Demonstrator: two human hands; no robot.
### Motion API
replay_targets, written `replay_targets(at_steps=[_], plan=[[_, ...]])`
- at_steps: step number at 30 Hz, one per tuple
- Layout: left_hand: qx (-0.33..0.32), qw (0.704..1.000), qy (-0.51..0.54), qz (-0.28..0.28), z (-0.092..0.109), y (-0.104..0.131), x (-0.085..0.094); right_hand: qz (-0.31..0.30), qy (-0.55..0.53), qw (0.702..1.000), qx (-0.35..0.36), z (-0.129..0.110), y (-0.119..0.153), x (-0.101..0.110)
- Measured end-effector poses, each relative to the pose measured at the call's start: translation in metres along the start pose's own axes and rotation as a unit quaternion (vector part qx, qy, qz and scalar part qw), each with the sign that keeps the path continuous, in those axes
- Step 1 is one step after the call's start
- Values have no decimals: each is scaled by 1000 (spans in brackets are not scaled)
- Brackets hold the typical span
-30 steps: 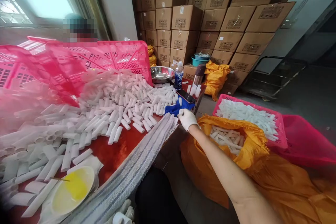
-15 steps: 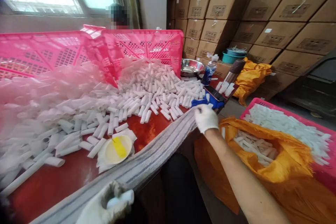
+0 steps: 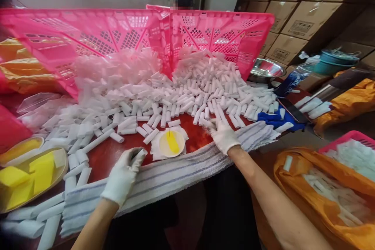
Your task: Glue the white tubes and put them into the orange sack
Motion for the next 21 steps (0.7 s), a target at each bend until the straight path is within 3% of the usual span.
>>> replay_targets(at_steps=[3,6,10,16,21], plan=[[-57,997,-47,8,0,-9,-3,-112,-247,955,125,-34,18,-10],[-84,986,-145,-7,3,-14,-4,-180,-289,925,166,-62,20,-27],[-44,982,-183,-32,3,-16,-3,-136,-261,940,170,-72,6,-44],[78,995,-67,-8,0,-22,-2,-28,-232,928,291,-59,11,-48],[86,993,-83,13,-4,-23,-2,-55,-254,941,215,-53,17,-55]])
Point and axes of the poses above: each hand's wrist, its own y-axis away from the middle knuckle, its own x-axis out of the back of the hand, z = x × y, the point moved 2 cm from there along -y, towards the middle knuckle, and after that the axes turned 13 degrees about y, right-handed, at the moved point
